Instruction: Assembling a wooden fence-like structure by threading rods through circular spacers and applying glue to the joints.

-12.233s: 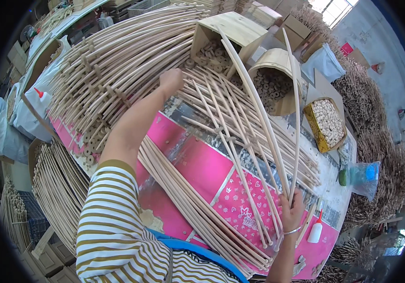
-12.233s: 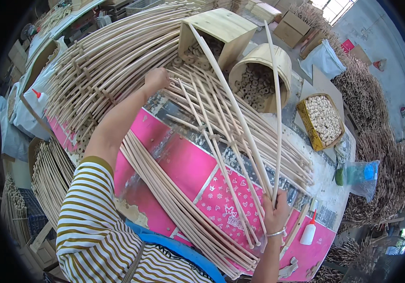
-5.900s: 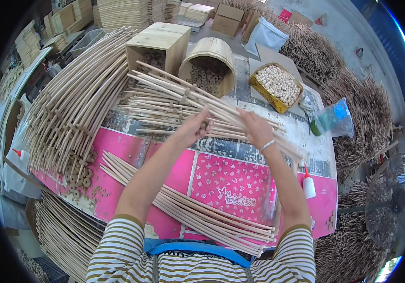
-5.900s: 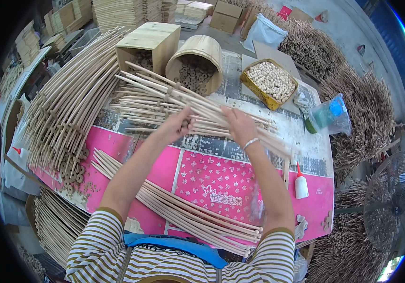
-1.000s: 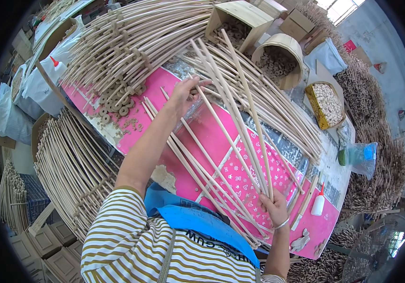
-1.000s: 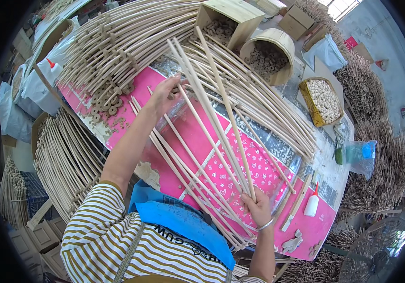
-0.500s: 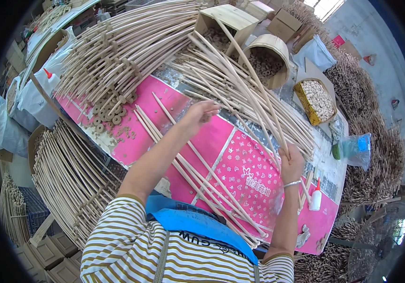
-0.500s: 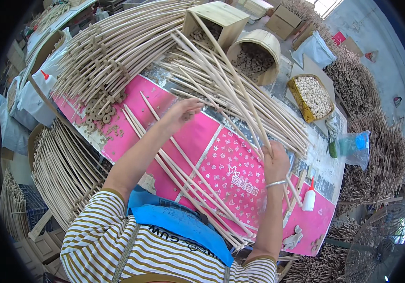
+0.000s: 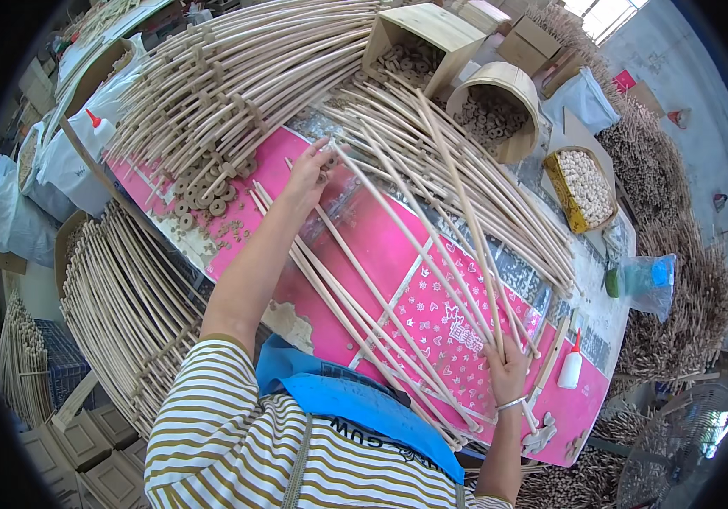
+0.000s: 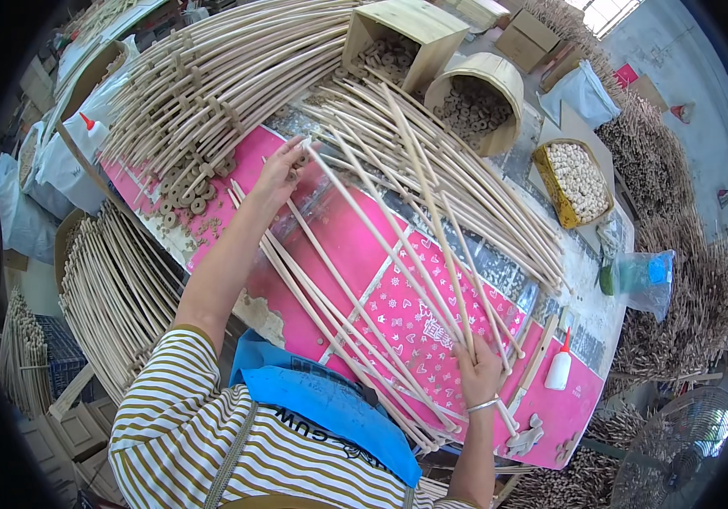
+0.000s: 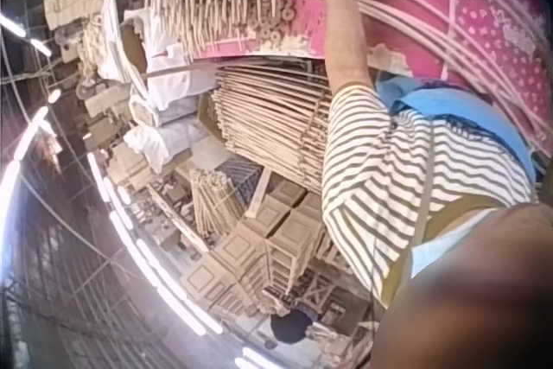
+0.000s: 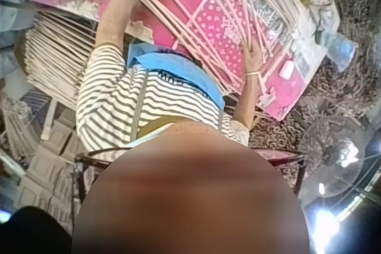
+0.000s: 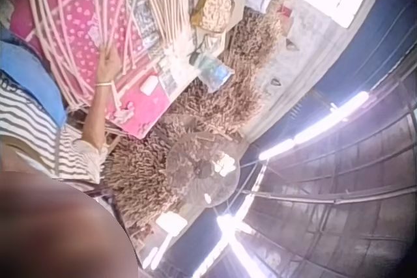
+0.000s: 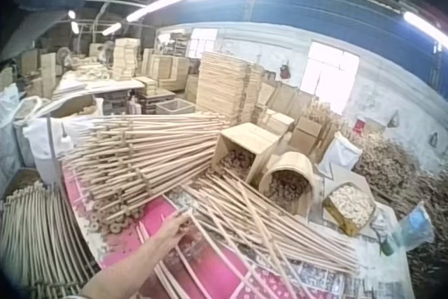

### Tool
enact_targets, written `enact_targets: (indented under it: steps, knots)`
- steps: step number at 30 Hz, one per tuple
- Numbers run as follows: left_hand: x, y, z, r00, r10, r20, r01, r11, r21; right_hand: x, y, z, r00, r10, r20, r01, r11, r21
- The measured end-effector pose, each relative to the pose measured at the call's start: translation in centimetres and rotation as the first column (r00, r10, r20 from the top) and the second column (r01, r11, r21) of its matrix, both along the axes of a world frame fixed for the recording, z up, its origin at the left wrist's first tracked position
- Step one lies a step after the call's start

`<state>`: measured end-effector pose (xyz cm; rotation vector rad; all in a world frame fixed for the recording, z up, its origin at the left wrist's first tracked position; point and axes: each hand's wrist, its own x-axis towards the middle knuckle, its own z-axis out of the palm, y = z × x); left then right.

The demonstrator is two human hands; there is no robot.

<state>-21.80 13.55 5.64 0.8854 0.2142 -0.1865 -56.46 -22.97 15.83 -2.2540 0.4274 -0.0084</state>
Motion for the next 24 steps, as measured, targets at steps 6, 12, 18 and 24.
enact_targets:
  steps: [6,12,18,24]
  knots:
    - [0.3,0.2,0.3,0.998,0.066,0.023,-0.066,0.998,0.015,-1.1,0.3,-0.4,1.000,-0.023,-0.005,0.023,0.999,0.037]
    - [0.4,0.3,0.2,0.996,0.062,0.057,-0.065,0.996,0.058,-1.8,0.6,-0.3,1.000,0.014,0.011,-0.014,1.000,0.022]
    - [0.0,-0.1,0.1,0.994,0.079,0.075,-0.081,0.997,0.016,-2.0,0.9,-0.7,0.999,-0.043,0.010,0.042,0.997,0.059]
    - [-0.4,-0.4,0.4,0.994,0.107,0.033,-0.102,0.987,-0.123,-2.3,0.7,-1.3,0.999,-0.039,0.030,0.037,0.996,0.084]
